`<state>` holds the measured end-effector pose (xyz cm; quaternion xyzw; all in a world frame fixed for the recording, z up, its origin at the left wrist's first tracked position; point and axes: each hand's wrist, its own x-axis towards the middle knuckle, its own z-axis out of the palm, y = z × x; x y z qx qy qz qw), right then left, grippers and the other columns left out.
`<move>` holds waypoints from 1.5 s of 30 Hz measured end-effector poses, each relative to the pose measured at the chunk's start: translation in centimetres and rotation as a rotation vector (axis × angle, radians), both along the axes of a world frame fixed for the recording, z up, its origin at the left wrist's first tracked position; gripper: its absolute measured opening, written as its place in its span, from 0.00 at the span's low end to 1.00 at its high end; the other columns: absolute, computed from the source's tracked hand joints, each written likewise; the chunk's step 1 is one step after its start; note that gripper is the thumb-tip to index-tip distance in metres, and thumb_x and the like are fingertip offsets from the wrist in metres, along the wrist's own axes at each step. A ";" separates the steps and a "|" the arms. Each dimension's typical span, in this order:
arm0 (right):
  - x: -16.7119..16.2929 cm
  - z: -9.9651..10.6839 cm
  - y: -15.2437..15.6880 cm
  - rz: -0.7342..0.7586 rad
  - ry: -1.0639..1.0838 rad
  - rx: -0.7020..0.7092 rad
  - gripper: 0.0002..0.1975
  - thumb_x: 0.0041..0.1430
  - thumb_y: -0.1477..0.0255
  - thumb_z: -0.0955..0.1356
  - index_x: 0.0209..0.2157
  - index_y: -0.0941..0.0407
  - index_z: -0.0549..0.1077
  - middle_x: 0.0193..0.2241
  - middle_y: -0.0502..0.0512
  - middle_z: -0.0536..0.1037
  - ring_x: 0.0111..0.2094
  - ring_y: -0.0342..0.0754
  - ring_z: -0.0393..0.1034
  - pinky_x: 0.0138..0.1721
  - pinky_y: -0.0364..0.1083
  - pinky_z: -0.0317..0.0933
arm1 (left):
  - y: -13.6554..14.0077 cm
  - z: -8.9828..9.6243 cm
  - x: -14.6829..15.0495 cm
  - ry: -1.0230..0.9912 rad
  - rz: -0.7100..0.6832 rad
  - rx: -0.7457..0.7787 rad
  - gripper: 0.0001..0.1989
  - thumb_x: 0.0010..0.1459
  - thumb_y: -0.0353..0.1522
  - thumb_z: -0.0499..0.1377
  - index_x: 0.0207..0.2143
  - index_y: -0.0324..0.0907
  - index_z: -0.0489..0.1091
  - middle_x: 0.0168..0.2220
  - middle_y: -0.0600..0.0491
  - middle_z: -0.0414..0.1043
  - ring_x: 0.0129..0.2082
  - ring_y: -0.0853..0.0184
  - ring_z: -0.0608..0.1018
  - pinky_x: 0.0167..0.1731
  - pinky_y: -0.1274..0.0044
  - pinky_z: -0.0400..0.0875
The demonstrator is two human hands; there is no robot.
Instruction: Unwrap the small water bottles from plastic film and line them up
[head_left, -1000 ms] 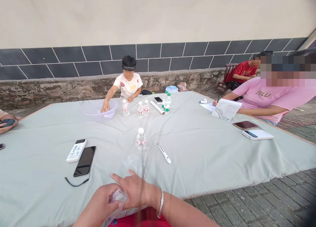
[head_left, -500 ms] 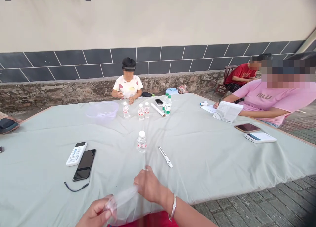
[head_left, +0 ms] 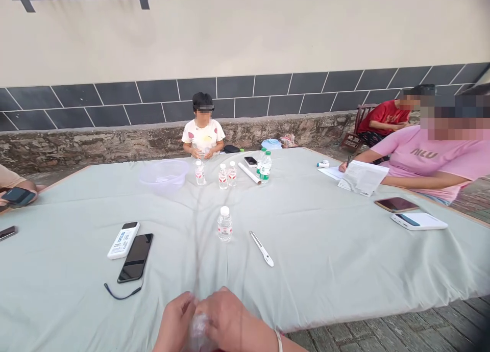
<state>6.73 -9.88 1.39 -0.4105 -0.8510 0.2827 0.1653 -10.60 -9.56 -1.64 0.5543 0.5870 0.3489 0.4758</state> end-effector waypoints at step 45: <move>-0.6 -0.9 1.4 -0.617 0.834 -0.480 0.07 0.50 0.70 0.66 0.31 0.54 0.63 0.24 0.45 0.65 0.25 0.41 0.60 0.27 0.41 0.56 | -2.5 0.2 4.6 -0.207 0.123 0.120 0.31 0.55 0.49 0.55 0.57 0.43 0.64 0.60 0.44 0.63 0.58 0.56 0.67 0.54 0.68 0.66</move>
